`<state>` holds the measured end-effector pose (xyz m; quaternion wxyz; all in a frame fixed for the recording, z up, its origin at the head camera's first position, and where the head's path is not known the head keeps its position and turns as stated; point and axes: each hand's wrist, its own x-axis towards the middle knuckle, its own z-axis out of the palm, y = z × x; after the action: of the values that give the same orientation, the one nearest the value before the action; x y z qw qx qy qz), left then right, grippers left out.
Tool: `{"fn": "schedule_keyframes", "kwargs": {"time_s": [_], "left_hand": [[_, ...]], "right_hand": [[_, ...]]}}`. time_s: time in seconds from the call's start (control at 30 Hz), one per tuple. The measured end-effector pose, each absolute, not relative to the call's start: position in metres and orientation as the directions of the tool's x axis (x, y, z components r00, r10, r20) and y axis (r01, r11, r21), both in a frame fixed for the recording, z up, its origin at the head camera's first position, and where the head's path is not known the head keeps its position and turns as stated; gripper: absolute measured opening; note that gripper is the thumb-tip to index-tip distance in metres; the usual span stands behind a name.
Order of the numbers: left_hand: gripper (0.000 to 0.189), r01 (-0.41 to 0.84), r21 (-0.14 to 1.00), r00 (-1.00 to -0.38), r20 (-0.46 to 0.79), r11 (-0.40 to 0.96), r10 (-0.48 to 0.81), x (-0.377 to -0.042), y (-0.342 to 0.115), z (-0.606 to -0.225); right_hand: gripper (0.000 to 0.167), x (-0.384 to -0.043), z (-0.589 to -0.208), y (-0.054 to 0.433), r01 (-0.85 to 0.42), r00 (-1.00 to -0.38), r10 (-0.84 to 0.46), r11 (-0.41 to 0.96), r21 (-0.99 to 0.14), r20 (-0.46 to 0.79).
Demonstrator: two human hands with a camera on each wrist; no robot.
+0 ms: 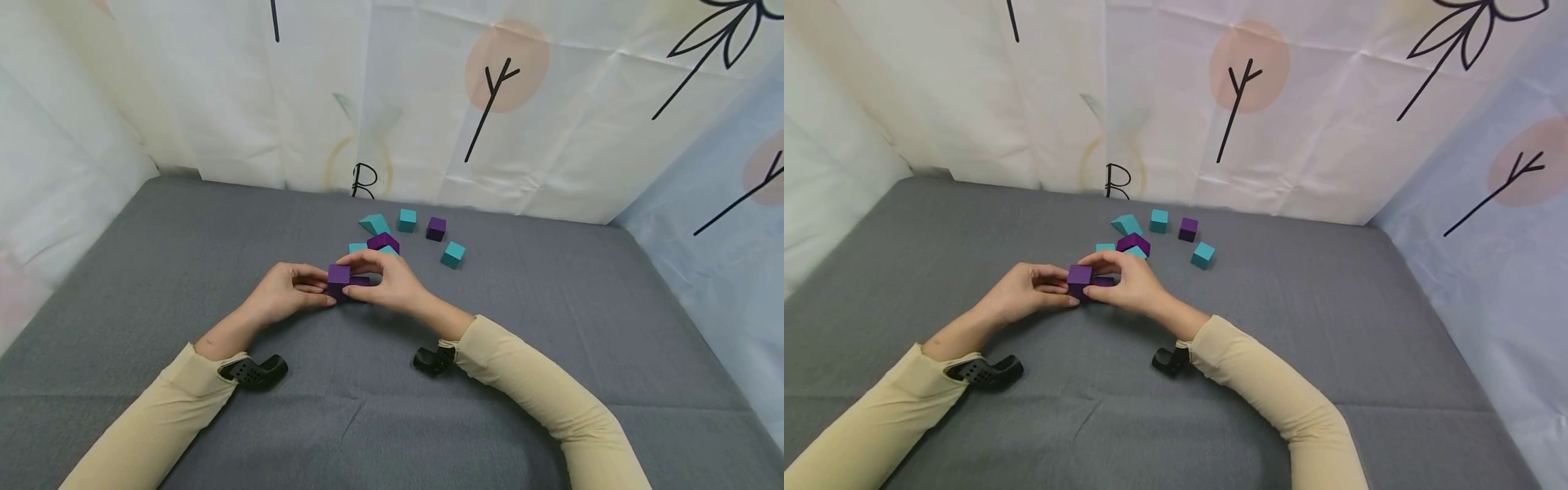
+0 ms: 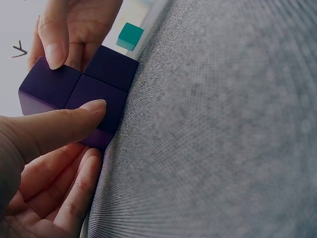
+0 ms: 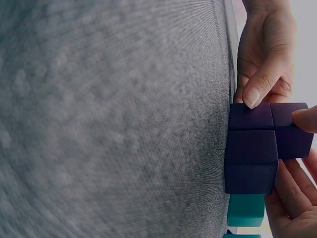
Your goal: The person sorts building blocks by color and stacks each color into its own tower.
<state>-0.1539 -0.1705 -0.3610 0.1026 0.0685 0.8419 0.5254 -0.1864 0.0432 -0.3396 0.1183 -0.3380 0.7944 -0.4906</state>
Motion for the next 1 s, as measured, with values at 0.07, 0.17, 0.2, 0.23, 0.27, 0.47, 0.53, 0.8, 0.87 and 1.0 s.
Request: {"fn": "schedule_keyframes", "kwargs": {"time_s": [0.07, 0.17, 0.2, 0.23, 0.27, 0.47, 0.53, 0.8, 0.87, 1.0], "left_hand": [[0.042, 0.007, 0.899, -0.970, -0.101, 0.438, 0.222, -0.154, -0.171, -0.361], [0.042, 0.007, 0.900, -0.970, -0.100, 0.436, 0.223, -0.154, -0.171, -0.361], [0.043, 0.006, 0.902, -0.969, -0.101, 0.432, 0.224, -0.154, -0.171, -0.361], [0.043, 0.005, 0.903, -0.969, -0.102, 0.430, 0.225, -0.154, -0.171, -0.360], [0.043, 0.004, 0.903, -0.969, -0.103, 0.429, 0.225, -0.153, -0.171, -0.360], [0.043, -0.002, 0.904, -0.968, -0.109, 0.428, 0.225, -0.154, -0.171, -0.360], [0.043, -0.002, 0.905, -0.968, -0.108, 0.426, 0.226, -0.154, -0.171, -0.361], [0.041, 0.022, 0.909, -0.971, -0.080, 0.416, 0.227, -0.155, -0.171, -0.363], [0.042, 0.028, 0.912, -0.970, -0.075, 0.410, 0.232, -0.155, -0.171, -0.363], [0.043, 0.001, 0.911, -0.968, -0.103, 0.413, 0.229, -0.155, -0.171, -0.362]], "right_hand": [[0.039, -0.186, -0.340, 0.043, -0.417, -0.745, -0.651, 0.287, -0.862, 0.144], [0.039, -0.187, -0.340, 0.043, -0.414, -0.746, -0.650, 0.289, -0.863, 0.140], [0.039, -0.187, -0.340, 0.043, -0.413, -0.747, -0.650, 0.291, -0.863, 0.139], [0.039, -0.187, -0.340, 0.043, -0.413, -0.747, -0.651, 0.291, -0.863, 0.138], [0.039, -0.187, -0.340, 0.043, -0.413, -0.746, -0.651, 0.291, -0.863, 0.137], [0.039, -0.188, -0.340, 0.043, -0.410, -0.741, -0.658, 0.281, -0.868, 0.136], [0.041, -0.189, -0.341, 0.043, -0.411, -0.734, -0.666, 0.277, -0.868, 0.135], [0.058, -0.191, -0.337, 0.049, -0.413, -0.714, -0.695, 0.316, -0.855, 0.088], [0.061, -0.192, -0.336, 0.052, -0.396, -0.710, -0.702, 0.330, -0.857, 0.058], [0.068, -0.196, -0.331, 0.059, -0.373, -0.692, -0.722, 0.335, -0.865, 0.018]]}}
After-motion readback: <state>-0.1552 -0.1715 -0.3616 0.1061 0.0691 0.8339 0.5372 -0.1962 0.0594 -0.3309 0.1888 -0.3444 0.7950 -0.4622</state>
